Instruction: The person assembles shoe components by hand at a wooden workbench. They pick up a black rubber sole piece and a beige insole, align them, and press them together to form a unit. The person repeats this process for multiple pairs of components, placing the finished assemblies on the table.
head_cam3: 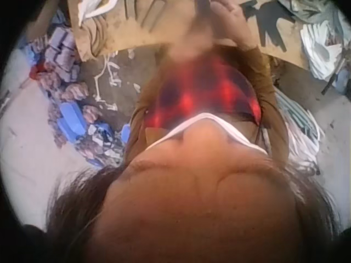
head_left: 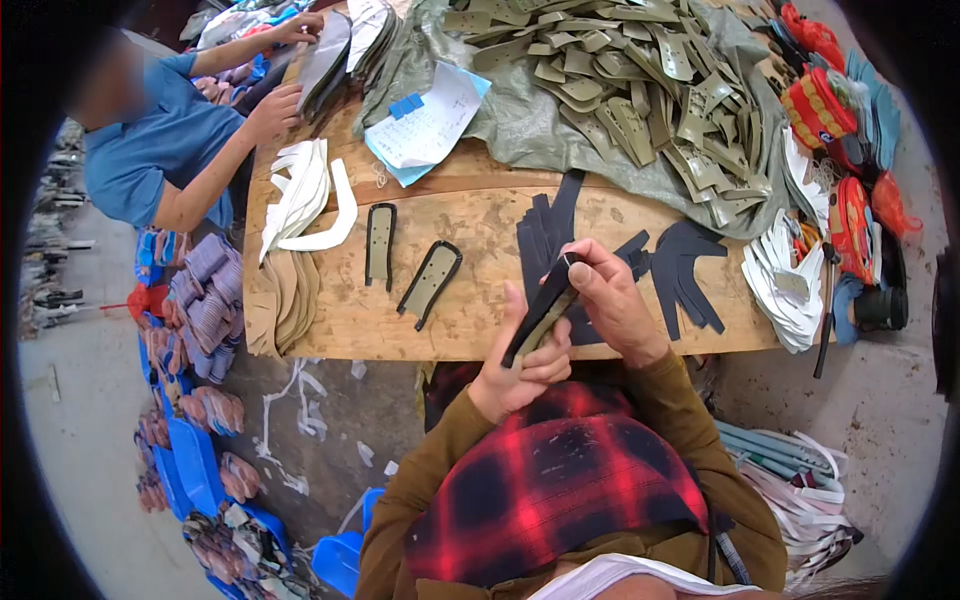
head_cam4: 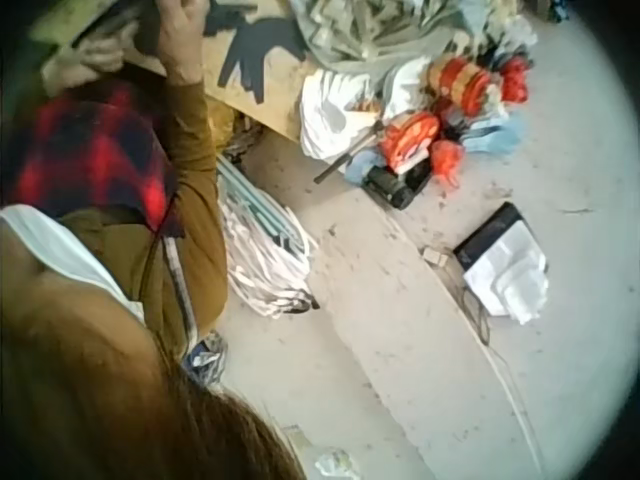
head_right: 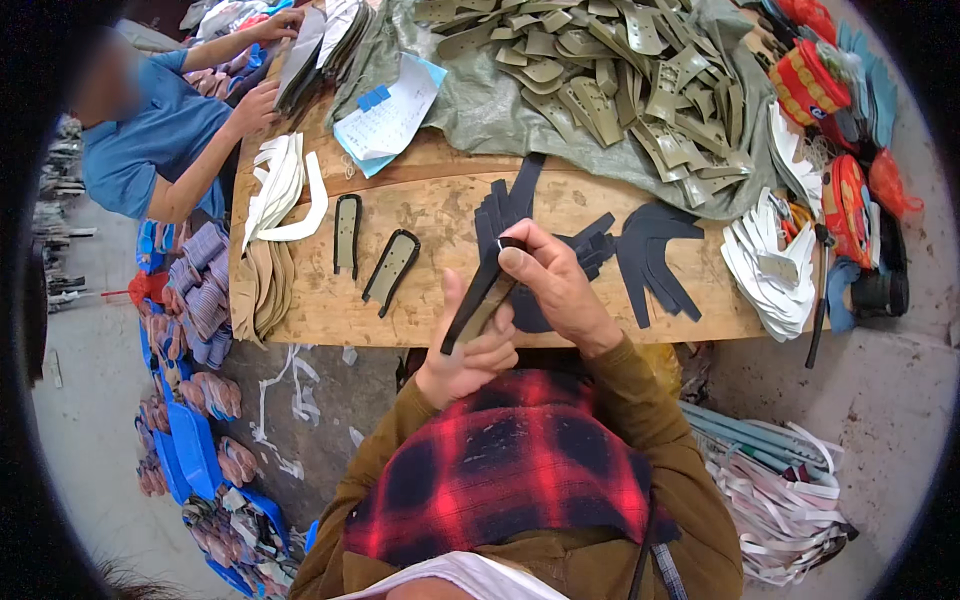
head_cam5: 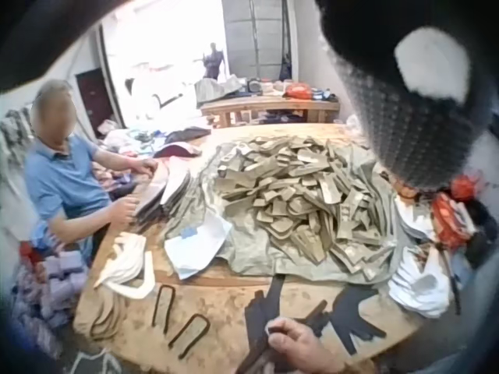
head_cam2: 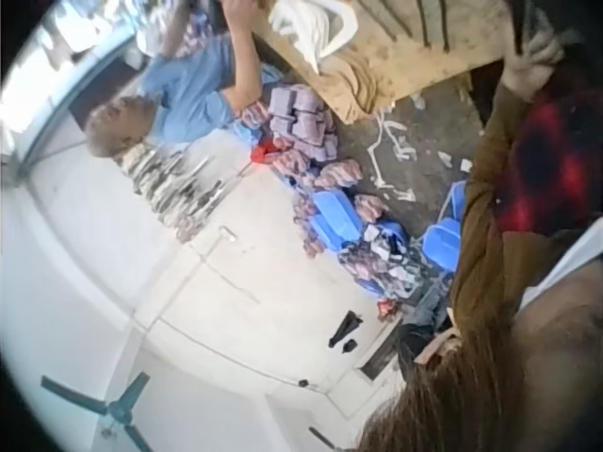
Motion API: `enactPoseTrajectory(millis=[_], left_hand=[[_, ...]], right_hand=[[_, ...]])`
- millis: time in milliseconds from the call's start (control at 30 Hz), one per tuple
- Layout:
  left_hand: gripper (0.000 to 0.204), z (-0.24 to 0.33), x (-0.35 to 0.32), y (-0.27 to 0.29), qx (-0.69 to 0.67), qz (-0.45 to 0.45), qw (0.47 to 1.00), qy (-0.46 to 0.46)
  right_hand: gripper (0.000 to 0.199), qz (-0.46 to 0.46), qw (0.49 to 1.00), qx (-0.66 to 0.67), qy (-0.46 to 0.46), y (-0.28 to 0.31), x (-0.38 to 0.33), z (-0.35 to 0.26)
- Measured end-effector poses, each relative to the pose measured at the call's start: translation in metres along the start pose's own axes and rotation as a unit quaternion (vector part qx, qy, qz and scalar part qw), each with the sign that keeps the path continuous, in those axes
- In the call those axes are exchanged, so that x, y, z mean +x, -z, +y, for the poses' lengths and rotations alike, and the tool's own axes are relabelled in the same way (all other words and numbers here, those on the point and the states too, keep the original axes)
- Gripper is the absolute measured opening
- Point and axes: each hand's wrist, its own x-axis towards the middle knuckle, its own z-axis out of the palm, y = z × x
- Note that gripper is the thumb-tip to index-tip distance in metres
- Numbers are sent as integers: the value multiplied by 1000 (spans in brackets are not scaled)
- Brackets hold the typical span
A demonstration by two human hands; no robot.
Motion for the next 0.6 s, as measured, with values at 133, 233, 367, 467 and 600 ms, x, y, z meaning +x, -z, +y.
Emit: enactPoseTrajectory(millis=[133,233,367,467,600], left_hand=[[72,7,-9,-18,255,116,960,-11],[46,7,-13,-22,297,160,941,26],[39,5,-21,-20,239,166,957,12],[39,6,-26,-16,211,144,967,11],[38,7,-26,-21,209,158,965,21]], right_hand=[[15,24,999,-26,-31,6,-1,-3],[14,5,997,-35,-63,5,-3,5],[31,-3,986,-85,-145,-4,-10,0],[40,-65,990,-51,-119,-6,-11,-12],[33,-28,975,-220,-13,6,-3,3]])
